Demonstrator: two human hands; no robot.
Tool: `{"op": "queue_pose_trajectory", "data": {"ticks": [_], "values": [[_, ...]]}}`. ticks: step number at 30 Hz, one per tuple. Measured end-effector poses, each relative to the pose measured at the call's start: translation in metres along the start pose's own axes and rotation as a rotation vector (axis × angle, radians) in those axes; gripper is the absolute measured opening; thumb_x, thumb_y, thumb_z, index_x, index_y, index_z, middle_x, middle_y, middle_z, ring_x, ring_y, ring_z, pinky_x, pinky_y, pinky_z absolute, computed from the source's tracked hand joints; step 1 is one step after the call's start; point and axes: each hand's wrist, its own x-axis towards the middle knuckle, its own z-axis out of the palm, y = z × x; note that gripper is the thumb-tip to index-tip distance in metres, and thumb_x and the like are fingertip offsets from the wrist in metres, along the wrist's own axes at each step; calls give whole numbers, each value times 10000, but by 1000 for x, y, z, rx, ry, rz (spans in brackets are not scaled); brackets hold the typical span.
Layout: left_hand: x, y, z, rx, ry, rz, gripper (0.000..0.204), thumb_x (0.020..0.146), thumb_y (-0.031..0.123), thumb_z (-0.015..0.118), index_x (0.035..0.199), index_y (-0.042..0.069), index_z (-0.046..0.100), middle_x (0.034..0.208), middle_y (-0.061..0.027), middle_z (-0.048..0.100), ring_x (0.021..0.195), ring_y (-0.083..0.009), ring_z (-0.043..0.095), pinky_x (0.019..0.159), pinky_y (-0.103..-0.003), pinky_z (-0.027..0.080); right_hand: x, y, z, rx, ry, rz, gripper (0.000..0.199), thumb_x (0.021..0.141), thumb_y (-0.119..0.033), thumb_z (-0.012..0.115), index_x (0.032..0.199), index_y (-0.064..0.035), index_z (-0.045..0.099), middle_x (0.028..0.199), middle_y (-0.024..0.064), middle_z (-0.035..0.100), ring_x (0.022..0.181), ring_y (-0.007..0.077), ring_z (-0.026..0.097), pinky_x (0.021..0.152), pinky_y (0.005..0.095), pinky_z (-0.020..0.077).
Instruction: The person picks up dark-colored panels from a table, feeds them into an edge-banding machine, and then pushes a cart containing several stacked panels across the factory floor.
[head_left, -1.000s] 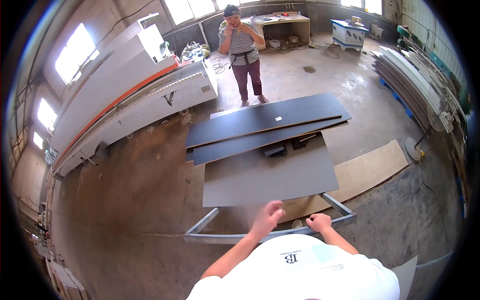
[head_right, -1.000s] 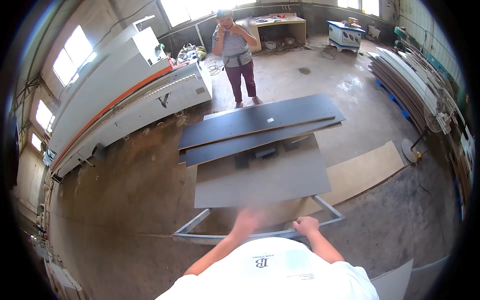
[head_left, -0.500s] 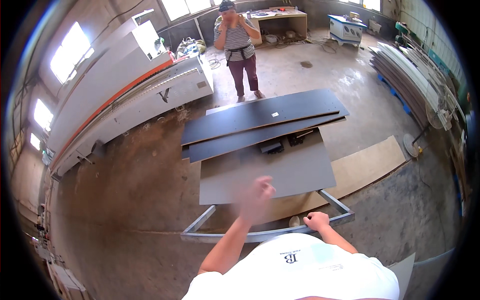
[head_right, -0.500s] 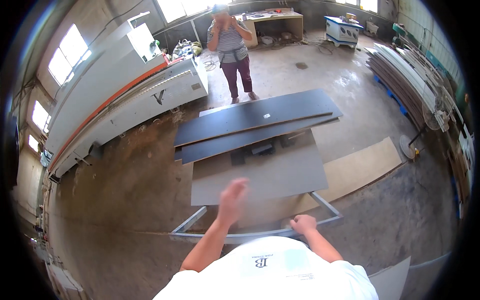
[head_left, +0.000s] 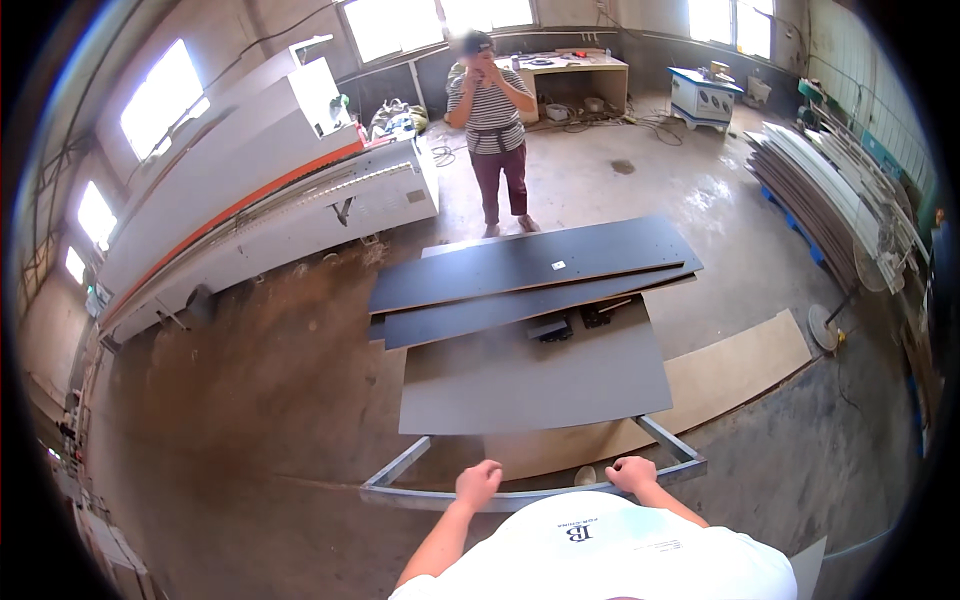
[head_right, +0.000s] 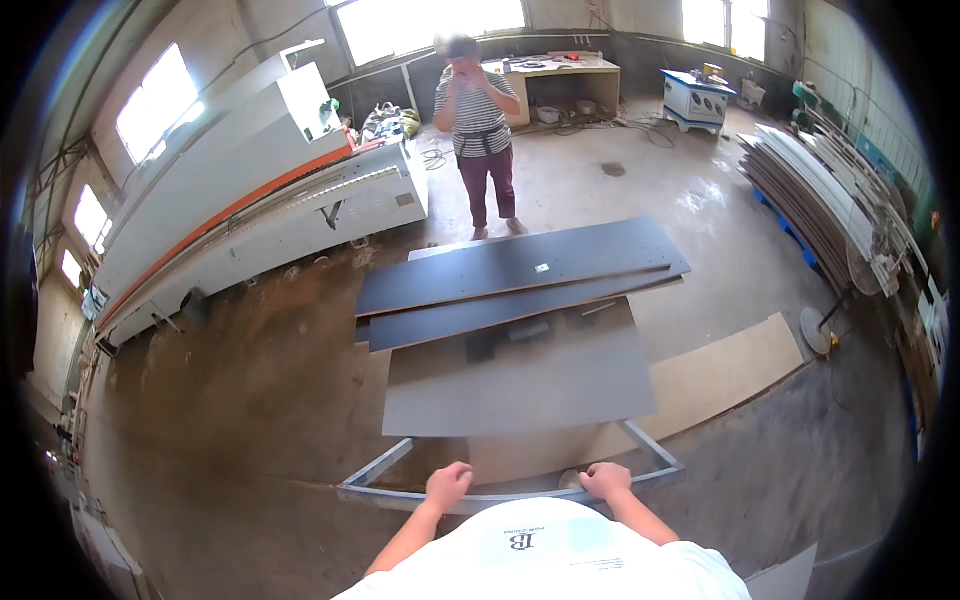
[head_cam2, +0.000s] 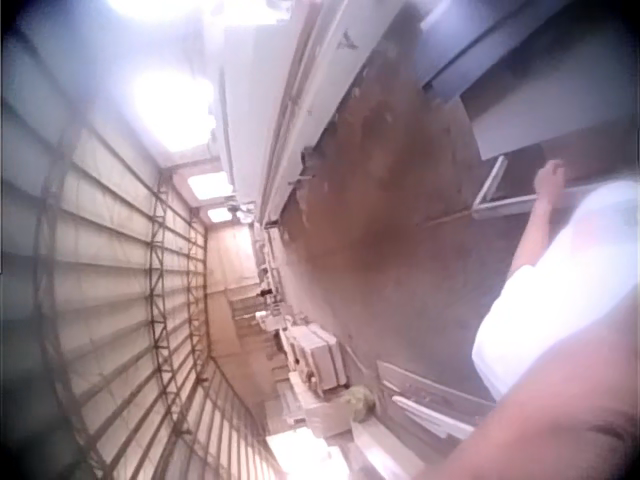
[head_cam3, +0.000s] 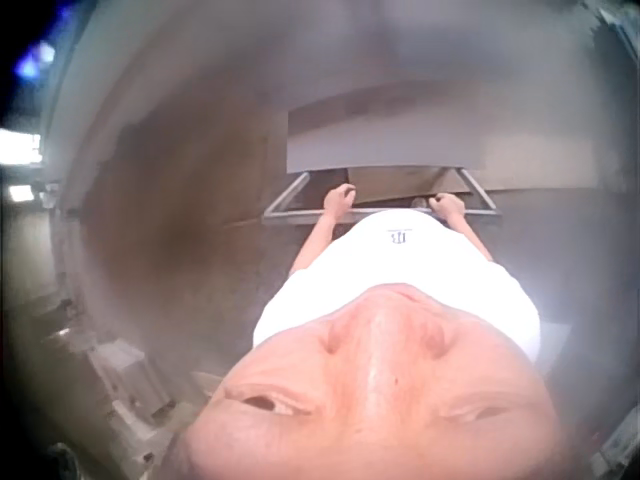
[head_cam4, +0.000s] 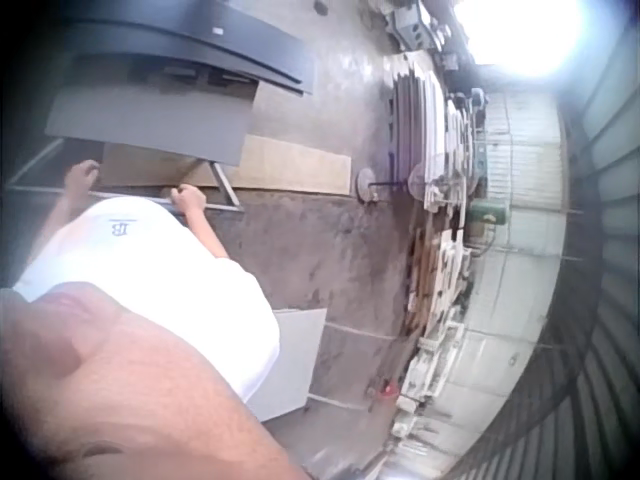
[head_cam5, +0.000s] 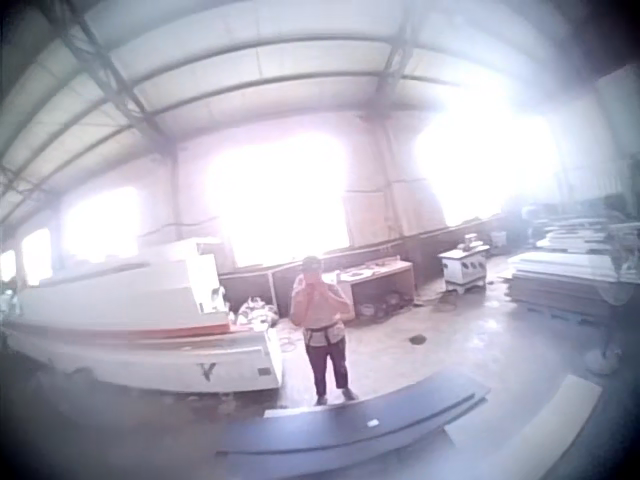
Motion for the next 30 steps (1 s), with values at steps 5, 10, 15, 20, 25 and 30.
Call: {"op": "queue_pose_trajectory", "data": {"ticks": [5, 10, 15, 20, 25, 30], "values": [[0, -39, 10, -68, 143, -181, 266, 917, 360, 632, 1036, 160, 762, 935, -113, 773, 906, -320, 740, 815, -440, 575, 4, 8, 4, -14, -22, 13, 399, 848, -507, 607, 1000, -201, 814, 1026, 71, 775, 987, 277, 724, 885, 395, 560], [-1, -22, 20, 263, 55, -162, 270, 898, 389, 598, 948, 183, 764, 890, -95, 772, 861, -324, 741, 773, -456, 581, 1, 3, -3, -37, -34, 7, 429, 868, -519, 574, 1041, -202, 808, 1067, 73, 771, 1048, 286, 712, 932, 408, 547], [-1, -22, 17, 253, 98, -169, 277, 907, 379, 581, 983, 183, 761, 909, -109, 771, 867, -329, 740, 773, -460, 581, 3, 1, -1, -14, -11, 11, 419, 856, -523, 601, 1008, -195, 814, 1036, 93, 767, 1004, 306, 711, 906, 397, 552], [-3, -24, 17, 238, 83, -118, 285, 910, 368, 567, 1012, 180, 754, 925, -120, 769, 877, -341, 737, 782, -470, 578, -10, -4, -4, 1, 20, 1, 474, 894, -568, 556, 1004, -185, 813, 1021, 80, 772, 1009, 294, 712, 915, 401, 543], [-4, -29, 17, 209, 124, -27, 283, 899, 374, 583, 1000, 172, 753, 919, -134, 762, 875, -363, 728, 775, -490, 574, -13, 13, 14, 16, 133, -109, 556, 826, -689, 647, 950, -175, 818, 924, 73, 771, 925, 297, 724, 848, 383, 558], [-9, -40, 17, 148, 207, 24, 274, 877, 409, 622, 971, 192, 760, 921, -128, 760, 870, -370, 725, 769, -493, 573, -26, -6, -2, -116, -78, -189, 724, 683, -812, 717, 1054, -196, 806, 1034, 65, 770, 1019, 262, 712, 905, 354, 542]]}}
